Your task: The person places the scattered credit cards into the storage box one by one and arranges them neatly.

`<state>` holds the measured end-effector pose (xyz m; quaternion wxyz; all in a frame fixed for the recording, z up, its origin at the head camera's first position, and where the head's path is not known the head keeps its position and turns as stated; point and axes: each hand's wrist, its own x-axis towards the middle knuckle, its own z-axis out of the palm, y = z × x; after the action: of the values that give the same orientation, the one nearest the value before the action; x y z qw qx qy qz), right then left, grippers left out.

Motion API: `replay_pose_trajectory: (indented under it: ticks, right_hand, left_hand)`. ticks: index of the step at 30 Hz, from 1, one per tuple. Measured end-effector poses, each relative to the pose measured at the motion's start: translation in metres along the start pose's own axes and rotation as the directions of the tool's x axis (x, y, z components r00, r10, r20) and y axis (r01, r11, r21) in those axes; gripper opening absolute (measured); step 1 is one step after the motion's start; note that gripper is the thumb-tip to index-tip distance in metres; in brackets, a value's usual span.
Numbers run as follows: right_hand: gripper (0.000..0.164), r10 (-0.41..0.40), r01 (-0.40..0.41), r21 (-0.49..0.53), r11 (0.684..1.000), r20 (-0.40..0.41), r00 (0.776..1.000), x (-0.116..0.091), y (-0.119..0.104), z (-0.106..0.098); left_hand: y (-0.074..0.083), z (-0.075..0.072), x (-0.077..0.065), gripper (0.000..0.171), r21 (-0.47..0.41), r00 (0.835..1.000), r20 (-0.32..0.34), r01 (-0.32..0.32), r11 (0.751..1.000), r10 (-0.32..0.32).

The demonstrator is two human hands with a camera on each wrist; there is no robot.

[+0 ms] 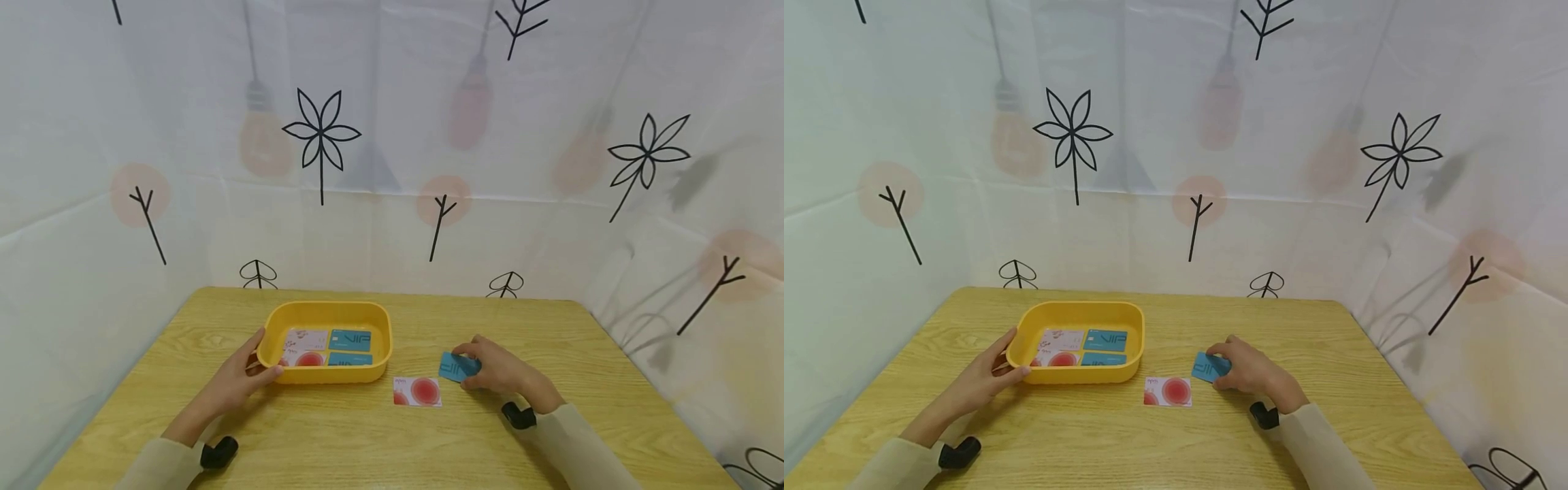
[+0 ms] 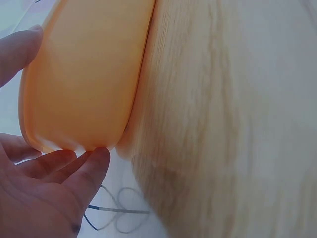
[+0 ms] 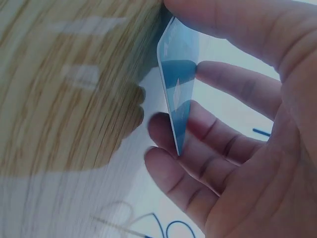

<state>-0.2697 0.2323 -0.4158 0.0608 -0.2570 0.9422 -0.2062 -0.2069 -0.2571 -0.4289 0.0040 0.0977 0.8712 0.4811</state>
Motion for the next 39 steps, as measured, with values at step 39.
replay_pose_trajectory:
  ticks: [39]
  right_hand:
    - [0.056, -0.048, 0.039, -0.088, 0.995, -0.103, 0.994, 0.004, 0.0011, 0.0039]
  left_hand:
    - [-0.0005, 0.0003, 0.0, 0.097, 0.003, 1.0, 0.003, 0.013, 1.0, -0.013]
